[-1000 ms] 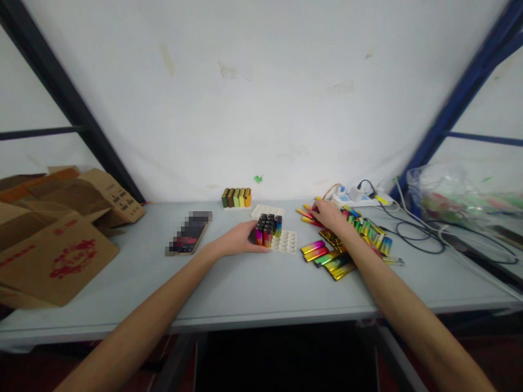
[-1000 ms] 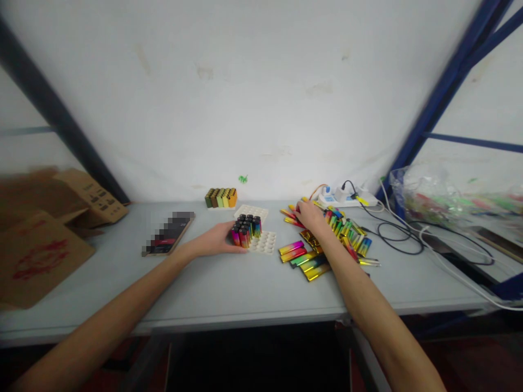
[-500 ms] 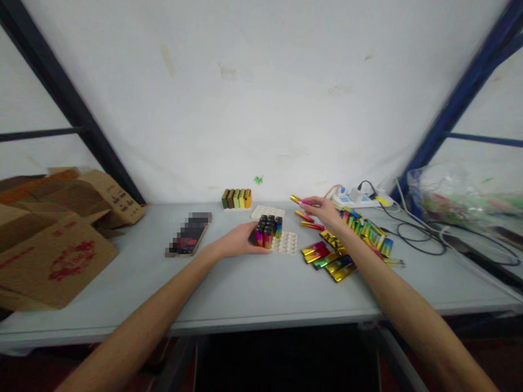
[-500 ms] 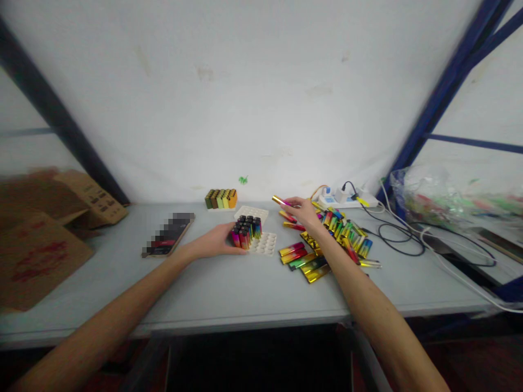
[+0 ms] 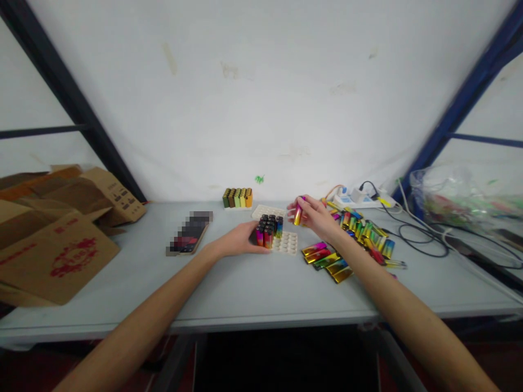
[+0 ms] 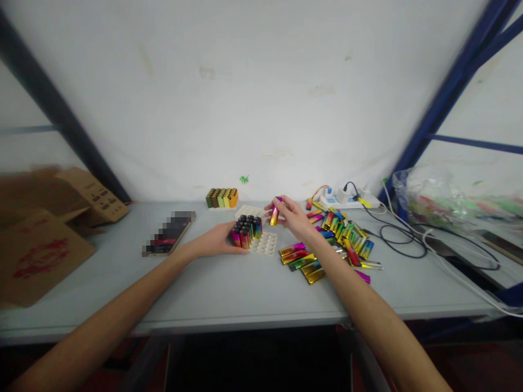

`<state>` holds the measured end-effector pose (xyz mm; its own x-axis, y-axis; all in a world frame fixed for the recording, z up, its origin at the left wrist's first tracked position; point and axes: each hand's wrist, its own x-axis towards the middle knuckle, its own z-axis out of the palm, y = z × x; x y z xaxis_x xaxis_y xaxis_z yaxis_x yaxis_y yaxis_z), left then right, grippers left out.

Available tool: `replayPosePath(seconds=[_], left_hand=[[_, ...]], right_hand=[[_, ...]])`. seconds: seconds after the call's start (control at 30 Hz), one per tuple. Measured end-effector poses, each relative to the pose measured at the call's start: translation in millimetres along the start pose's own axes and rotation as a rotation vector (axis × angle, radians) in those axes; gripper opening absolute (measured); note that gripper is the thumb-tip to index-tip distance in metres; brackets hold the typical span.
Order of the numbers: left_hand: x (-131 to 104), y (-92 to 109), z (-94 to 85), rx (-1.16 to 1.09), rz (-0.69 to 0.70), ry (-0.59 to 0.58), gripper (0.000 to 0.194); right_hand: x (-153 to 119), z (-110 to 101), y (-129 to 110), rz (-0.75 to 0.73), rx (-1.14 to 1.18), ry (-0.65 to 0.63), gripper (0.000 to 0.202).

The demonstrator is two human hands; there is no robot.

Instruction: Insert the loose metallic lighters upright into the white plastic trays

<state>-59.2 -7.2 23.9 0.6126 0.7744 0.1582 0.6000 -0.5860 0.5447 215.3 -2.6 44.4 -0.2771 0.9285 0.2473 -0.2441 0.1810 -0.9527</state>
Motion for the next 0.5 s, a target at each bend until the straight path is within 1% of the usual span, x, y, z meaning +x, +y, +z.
replayPosePath(seconds=[0.07,0.13,0.2,0.27,0.43,0.5], left_hand=[[-0.1,0.0,0.1,-0.007,0.001,0.000,0.082],[-0.2,0.1,0.0,-0.006,-0.002,-0.001,0.082],[-0.4,0.1,-0.1,-0.002,0.002,-0.001,0.081],[-0.5,0.0,-0.1,-0.002,0.011,0.001,0.080],[-0.7,0.2,-0.2,-0.011,0.015,-0.001,0.079],[-0.7,0.5,-0.2,-0.011,0.016,0.000,0.079]], right_hand=[[-3.5,6.4,-0.9,-0.012,-0.022,-0.086,0.036],[-7.0,13.3,-2.2,-0.017,-0.049,-0.136,0.037],[-9.7,20.0,-2.1,-0.007,-0.093,-0.127,0.039],[-11.4,25.3,0.4,0.000,-0.152,-0.085,0.041],[-13.7,33.1,11.8,0.023,-0.261,-0.040,0.062],[-14.7,35.3,14.9,0.014,-0.329,-0.031,0.065]])
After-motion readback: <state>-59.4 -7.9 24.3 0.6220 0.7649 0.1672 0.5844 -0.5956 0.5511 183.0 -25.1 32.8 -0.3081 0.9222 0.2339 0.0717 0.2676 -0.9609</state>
